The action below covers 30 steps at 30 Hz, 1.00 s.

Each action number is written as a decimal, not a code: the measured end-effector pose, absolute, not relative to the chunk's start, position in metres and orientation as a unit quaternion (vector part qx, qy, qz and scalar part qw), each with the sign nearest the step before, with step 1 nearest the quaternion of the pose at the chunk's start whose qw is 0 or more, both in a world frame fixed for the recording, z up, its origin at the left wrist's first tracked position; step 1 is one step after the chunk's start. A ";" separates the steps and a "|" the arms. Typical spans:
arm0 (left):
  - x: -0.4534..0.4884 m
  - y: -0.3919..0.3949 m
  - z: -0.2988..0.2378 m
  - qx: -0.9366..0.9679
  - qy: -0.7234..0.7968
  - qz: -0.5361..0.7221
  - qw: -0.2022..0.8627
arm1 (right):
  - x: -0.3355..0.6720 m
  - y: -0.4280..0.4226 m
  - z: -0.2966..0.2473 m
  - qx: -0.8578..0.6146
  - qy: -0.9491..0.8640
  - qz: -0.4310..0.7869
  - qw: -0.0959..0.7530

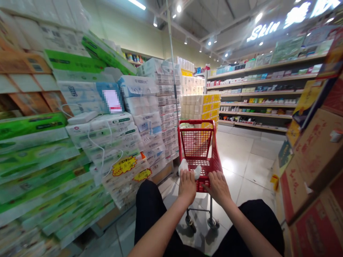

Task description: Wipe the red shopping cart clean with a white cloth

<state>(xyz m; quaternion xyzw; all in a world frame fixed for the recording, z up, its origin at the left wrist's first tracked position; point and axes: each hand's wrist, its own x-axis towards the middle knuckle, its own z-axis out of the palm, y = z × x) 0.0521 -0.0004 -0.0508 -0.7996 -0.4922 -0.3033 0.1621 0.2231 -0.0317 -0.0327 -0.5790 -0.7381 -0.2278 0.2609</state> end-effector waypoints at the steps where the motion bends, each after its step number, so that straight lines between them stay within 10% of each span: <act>1: 0.062 -0.004 -0.054 -0.797 -0.497 -0.305 0.161 | 0.223 -0.033 -0.035 -0.577 -0.741 -0.223 0.263; 25: 0.031 -0.046 -0.045 -0.833 -0.465 -0.288 0.080 | 0.227 -0.045 0.009 -0.540 -0.743 -0.036 0.394; 30: 0.062 -0.051 -0.043 -0.867 -0.412 -0.281 -0.009 | 0.205 -0.031 0.021 -0.503 -0.809 -0.023 0.303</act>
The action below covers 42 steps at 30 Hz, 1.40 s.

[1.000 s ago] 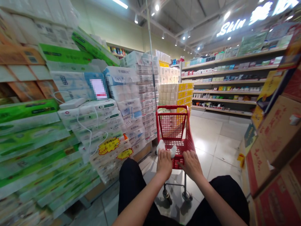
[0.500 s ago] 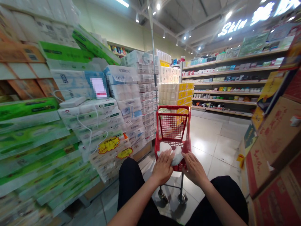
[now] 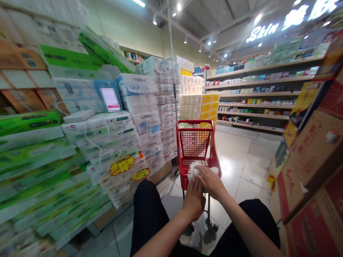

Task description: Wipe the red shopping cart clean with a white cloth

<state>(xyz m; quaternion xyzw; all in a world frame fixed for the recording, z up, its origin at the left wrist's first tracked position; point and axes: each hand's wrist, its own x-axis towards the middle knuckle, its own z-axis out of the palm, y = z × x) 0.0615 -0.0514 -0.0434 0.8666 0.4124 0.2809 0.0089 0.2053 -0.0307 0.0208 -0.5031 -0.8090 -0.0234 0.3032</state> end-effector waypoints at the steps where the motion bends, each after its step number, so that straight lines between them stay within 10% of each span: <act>1: 0.060 -0.049 -0.039 0.865 0.405 0.295 0.031 | 0.205 -0.029 0.018 -0.511 -0.813 -0.024 0.280; 11: 0.052 -0.018 -0.011 0.852 0.369 0.370 0.023 | 0.215 -0.020 -0.009 -0.540 -0.815 -0.150 0.148; 42: -0.004 -0.005 -0.004 0.834 0.455 0.304 -0.076 | 0.191 -0.046 -0.017 -0.498 -0.801 -0.254 0.216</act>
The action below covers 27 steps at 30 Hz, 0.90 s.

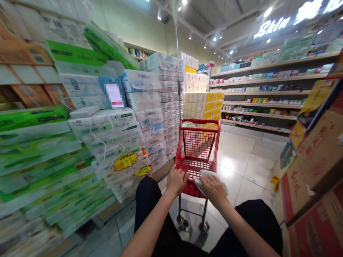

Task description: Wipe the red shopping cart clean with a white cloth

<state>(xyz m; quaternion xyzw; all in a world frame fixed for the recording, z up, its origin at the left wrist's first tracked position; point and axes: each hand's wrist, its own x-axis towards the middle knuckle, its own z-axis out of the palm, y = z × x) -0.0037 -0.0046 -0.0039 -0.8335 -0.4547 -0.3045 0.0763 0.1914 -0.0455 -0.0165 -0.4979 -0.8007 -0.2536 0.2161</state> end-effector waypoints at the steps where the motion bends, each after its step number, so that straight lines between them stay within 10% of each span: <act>1: 0.002 -0.009 -0.004 -0.834 -0.455 -0.305 0.074 | 0.184 -0.049 -0.017 -0.496 -0.801 -0.255 0.217; 11: 0.003 -0.033 -0.014 -0.857 -0.410 -0.311 0.010 | 0.224 -0.050 0.001 -0.332 -0.917 -0.113 0.190; 27: -0.022 0.040 -0.005 -0.851 -0.457 -0.257 0.019 | 0.219 0.019 0.007 -0.506 -0.811 -0.170 0.241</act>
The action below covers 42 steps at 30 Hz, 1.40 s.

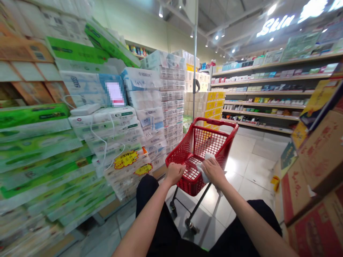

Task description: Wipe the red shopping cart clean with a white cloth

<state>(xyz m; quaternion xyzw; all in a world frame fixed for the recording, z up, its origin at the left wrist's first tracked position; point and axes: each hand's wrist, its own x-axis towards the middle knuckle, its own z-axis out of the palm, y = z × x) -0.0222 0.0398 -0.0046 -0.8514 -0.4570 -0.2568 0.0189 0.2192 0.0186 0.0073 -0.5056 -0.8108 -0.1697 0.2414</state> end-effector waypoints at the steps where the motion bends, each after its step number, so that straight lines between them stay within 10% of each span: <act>1: -0.024 0.044 -0.004 -0.847 -0.467 -0.254 0.018 | 0.209 0.013 0.006 -0.502 -0.813 -0.172 0.240; 28: -0.008 0.010 -0.013 -0.858 -0.442 -0.255 0.056 | 0.324 0.031 0.016 -0.519 -0.793 -0.235 0.215; 42: -0.015 0.018 -0.009 -0.870 -0.428 -0.241 0.034 | 0.196 0.001 -0.005 -0.476 -0.831 -0.201 0.206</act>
